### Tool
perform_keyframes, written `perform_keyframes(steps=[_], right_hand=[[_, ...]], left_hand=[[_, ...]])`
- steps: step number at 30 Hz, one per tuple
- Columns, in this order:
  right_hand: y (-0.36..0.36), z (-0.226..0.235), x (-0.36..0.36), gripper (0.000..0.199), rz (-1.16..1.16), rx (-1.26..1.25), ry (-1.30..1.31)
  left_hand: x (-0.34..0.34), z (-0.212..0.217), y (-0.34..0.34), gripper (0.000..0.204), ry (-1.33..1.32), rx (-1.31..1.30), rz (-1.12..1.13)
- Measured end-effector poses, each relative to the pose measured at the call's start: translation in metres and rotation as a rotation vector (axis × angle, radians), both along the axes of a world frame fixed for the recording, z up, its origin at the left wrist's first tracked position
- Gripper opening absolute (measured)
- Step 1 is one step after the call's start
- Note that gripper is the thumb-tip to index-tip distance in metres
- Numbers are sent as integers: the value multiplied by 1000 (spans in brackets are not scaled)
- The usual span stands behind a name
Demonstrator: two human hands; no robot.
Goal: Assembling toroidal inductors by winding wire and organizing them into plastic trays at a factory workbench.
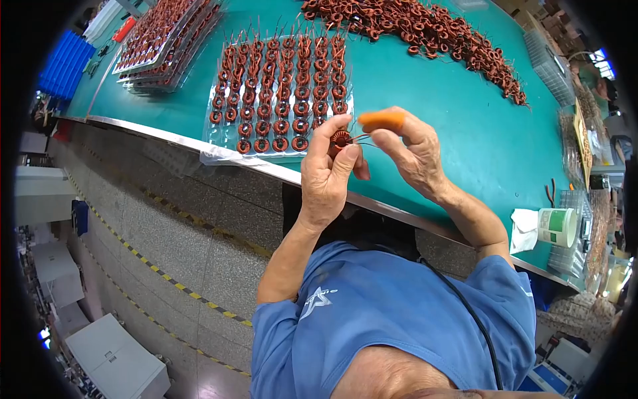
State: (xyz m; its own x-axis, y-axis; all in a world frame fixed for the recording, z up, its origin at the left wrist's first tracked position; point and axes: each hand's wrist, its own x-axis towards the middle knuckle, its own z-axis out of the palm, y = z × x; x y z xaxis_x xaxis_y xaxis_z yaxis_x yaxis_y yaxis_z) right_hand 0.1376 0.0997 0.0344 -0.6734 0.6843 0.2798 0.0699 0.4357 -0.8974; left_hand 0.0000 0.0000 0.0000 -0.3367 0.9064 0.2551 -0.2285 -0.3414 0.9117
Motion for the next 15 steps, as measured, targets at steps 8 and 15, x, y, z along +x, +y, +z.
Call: perform_keyframes(steps=[8, 15], right_hand=[[1, -6, 14, 30, 67, -138, -30], [2, -15, 5, 17, -39, 166, 3]], left_hand=[[-5, 5, 1, 39, -74, 73, -93], [2, 4, 7, 28, 108, 21, -22]])
